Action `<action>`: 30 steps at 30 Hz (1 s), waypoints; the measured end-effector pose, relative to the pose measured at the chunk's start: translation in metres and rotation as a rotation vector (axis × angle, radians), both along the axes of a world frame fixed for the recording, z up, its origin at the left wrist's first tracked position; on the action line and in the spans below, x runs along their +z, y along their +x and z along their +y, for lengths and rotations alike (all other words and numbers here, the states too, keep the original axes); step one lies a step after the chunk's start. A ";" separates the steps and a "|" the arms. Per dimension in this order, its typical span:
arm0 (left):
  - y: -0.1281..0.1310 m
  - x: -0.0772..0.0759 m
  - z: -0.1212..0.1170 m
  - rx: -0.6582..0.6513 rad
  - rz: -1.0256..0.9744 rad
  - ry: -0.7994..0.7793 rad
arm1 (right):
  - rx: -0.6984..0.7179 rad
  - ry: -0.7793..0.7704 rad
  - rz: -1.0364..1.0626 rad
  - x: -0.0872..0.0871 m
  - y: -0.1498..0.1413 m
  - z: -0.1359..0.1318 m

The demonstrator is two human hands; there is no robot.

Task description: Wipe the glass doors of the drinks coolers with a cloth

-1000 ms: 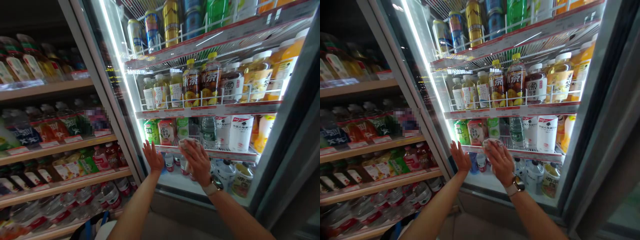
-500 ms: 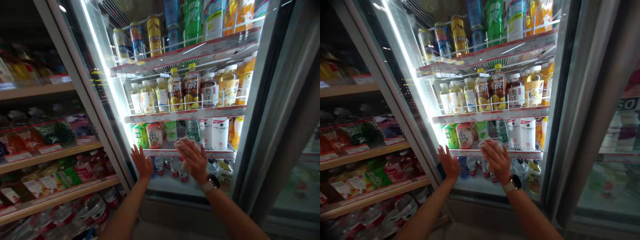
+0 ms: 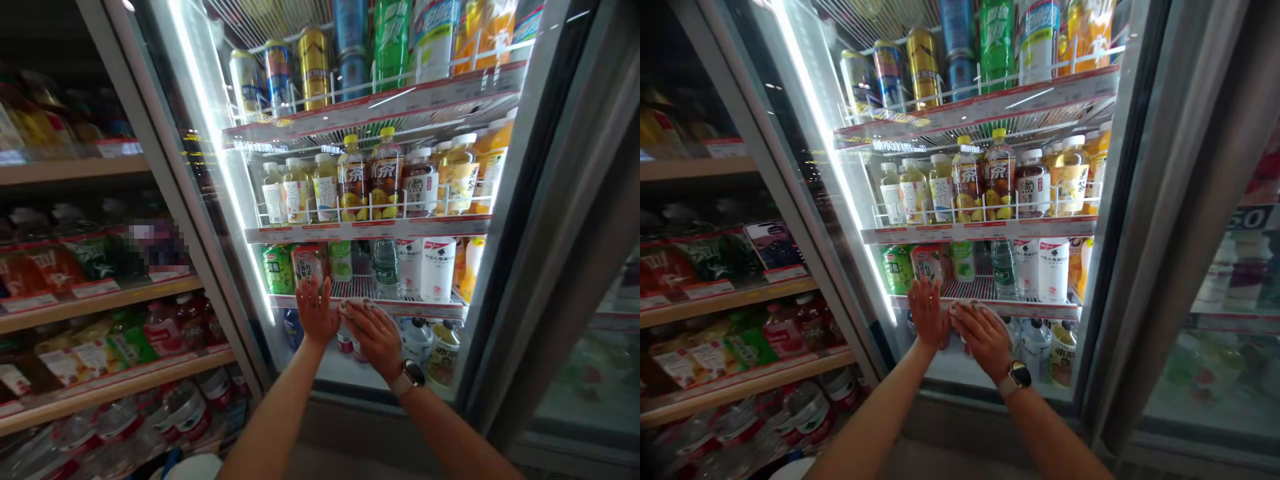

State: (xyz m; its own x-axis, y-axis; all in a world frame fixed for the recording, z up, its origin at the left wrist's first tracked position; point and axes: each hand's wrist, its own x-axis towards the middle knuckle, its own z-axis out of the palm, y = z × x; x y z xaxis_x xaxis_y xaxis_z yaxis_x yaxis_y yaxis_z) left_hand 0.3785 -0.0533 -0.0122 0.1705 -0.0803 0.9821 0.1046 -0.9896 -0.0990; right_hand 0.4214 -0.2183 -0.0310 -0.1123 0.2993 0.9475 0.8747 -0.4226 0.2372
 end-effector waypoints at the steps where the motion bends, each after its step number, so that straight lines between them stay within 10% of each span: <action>1: 0.000 -0.001 0.001 -0.008 0.000 -0.005 | 0.020 -0.052 -0.012 -0.006 -0.001 0.000; 6: -0.002 -0.004 0.001 -0.031 -0.007 -0.011 | 0.051 -0.168 -0.081 -0.001 0.006 -0.015; 15: -0.001 -0.006 -0.001 -0.008 -0.013 0.002 | -0.095 0.467 0.020 0.063 0.033 -0.043; 30: -0.003 -0.007 0.000 0.039 0.036 -0.008 | 0.140 -0.144 -0.068 -0.006 0.002 -0.008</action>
